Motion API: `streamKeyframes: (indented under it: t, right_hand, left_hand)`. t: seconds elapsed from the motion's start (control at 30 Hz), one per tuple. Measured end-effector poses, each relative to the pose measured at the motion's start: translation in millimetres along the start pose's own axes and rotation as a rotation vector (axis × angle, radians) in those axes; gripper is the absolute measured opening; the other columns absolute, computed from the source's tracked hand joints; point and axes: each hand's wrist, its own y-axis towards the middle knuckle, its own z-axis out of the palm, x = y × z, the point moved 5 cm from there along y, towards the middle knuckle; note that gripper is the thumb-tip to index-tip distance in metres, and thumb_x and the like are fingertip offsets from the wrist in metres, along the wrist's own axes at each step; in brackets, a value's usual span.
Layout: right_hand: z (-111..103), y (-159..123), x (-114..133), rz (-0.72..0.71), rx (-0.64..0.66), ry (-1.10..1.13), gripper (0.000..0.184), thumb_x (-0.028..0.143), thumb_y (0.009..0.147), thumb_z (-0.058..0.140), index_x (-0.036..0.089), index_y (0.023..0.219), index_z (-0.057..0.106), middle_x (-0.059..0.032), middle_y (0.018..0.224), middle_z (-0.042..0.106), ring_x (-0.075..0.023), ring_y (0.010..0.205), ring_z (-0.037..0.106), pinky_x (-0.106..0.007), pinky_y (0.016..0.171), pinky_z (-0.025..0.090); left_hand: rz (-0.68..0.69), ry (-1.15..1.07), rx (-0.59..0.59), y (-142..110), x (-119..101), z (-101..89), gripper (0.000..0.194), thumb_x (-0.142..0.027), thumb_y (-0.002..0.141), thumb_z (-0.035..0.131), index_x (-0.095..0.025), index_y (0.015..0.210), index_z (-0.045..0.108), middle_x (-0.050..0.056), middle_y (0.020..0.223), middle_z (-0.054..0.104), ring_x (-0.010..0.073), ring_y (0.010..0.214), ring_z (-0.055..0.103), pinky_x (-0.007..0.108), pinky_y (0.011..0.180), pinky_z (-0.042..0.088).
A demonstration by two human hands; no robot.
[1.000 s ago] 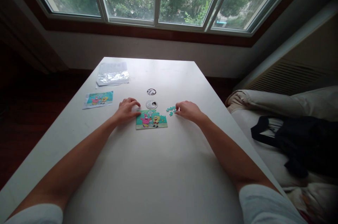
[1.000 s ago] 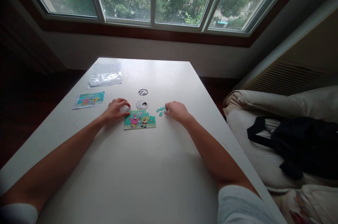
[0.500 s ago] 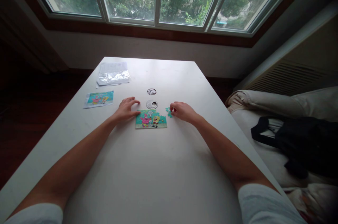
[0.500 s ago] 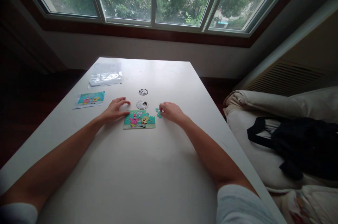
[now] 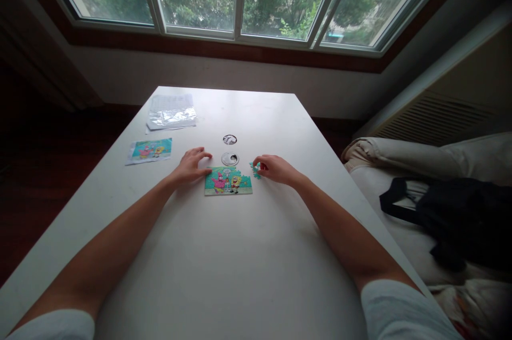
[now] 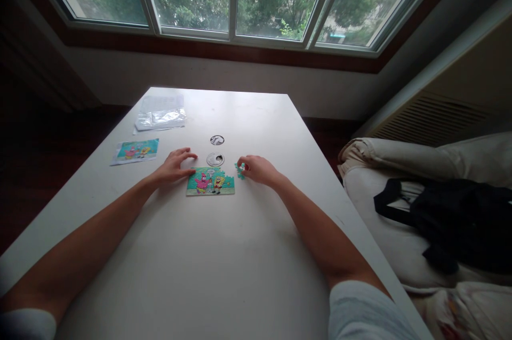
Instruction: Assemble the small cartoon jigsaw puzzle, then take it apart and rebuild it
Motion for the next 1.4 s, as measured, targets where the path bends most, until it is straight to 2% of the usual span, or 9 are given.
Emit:
streamKeyframes:
  t: [0.2, 0.53, 0.8, 1.0, 1.17, 1.3, 1.4]
  right_hand:
    - [2.4, -0.1, 1.8, -0.008, -0.014, 0.003, 0.020, 0.017, 0.086, 0.065, 0.023, 0.104, 0.071, -0.0014, 0.091, 0.066, -0.0123, 0.074, 0.055, -0.022, 0.067, 0.034]
    - [4.1, 0.9, 0.1, 0.045, -0.005, -0.029, 0.013, 0.030, 0.086, 0.070, 0.021, 0.096, 0.068, -0.0017, 0.091, 0.065, -0.0134, 0.076, 0.056, -0.023, 0.068, 0.036]
    - [7.2, 1.3, 5.4, 0.026, -0.011, -0.050, 0.008, 0.023, 0.087, 0.067, 0.020, 0.095, 0.067, -0.0038, 0.098, 0.065, -0.0148, 0.084, 0.058, -0.024, 0.071, 0.037]
    - [5.5, 0.3, 4.5, 0.044, -0.033, -0.036, 0.011, 0.023, 0.087, 0.067, 0.020, 0.098, 0.067, -0.0038, 0.098, 0.065, -0.0149, 0.085, 0.058, -0.023, 0.072, 0.038]
    - [5.7, 1.0, 0.6, 0.052, -0.044, -0.065, 0.010, 0.025, 0.088, 0.067, 0.021, 0.097, 0.067, -0.0041, 0.098, 0.065, -0.0166, 0.089, 0.059, -0.025, 0.073, 0.038]
    - [7.9, 2.1, -1.3, 0.038, -0.037, -0.035, 0.011, 0.024, 0.086, 0.067, 0.020, 0.096, 0.065, -0.0045, 0.100, 0.065, -0.0161, 0.088, 0.058, -0.024, 0.074, 0.038]
    - [7.7, 2.3, -1.1, 0.015, -0.061, 0.006, 0.011, 0.021, 0.083, 0.067, 0.020, 0.094, 0.063, -0.0033, 0.095, 0.065, -0.0152, 0.084, 0.056, -0.024, 0.071, 0.037]
  left_hand:
    - [0.010, 0.012, -0.014, 0.0, -1.8, 0.4, 0.045, -0.044, 0.088, 0.063, -0.027, 0.129, 0.063, 0.009, 0.153, 0.043, 0.0325, 0.145, 0.034, 0.051, 0.121, 0.028]
    - [0.044, -0.008, 0.011, -1.5, -3.1, -2.6, 0.054, -0.057, 0.082, 0.067, -0.030, 0.129, 0.063, 0.008, 0.154, 0.042, 0.0344, 0.145, 0.032, 0.053, 0.119, 0.028]
    - [0.040, 0.013, 0.020, -0.6, -3.4, -1.2, 0.061, -0.063, 0.079, 0.070, -0.031, 0.130, 0.063, 0.008, 0.155, 0.041, 0.0347, 0.145, 0.032, 0.052, 0.120, 0.027]
    - [0.072, -0.015, -0.042, -1.0, -8.2, -0.8, 0.049, -0.055, 0.085, 0.066, -0.029, 0.127, 0.064, 0.007, 0.151, 0.047, 0.0311, 0.142, 0.038, 0.051, 0.119, 0.030]
    - [0.178, -0.073, -0.112, -7.8, -35.0, -0.9, 0.033, -0.044, 0.094, 0.055, -0.028, 0.121, 0.066, 0.005, 0.146, 0.053, 0.0269, 0.135, 0.046, 0.046, 0.114, 0.040]
    - [0.315, -0.017, 0.009, -18.1, -70.2, 8.8, 0.027, -0.040, 0.096, 0.054, -0.032, 0.118, 0.067, 0.002, 0.144, 0.055, 0.0272, 0.133, 0.048, 0.048, 0.113, 0.041]
    - [0.455, 0.033, 0.095, -26.7, -92.1, 17.6, 0.030, -0.042, 0.096, 0.055, -0.032, 0.123, 0.066, 0.004, 0.145, 0.054, 0.0276, 0.133, 0.048, 0.047, 0.114, 0.039]
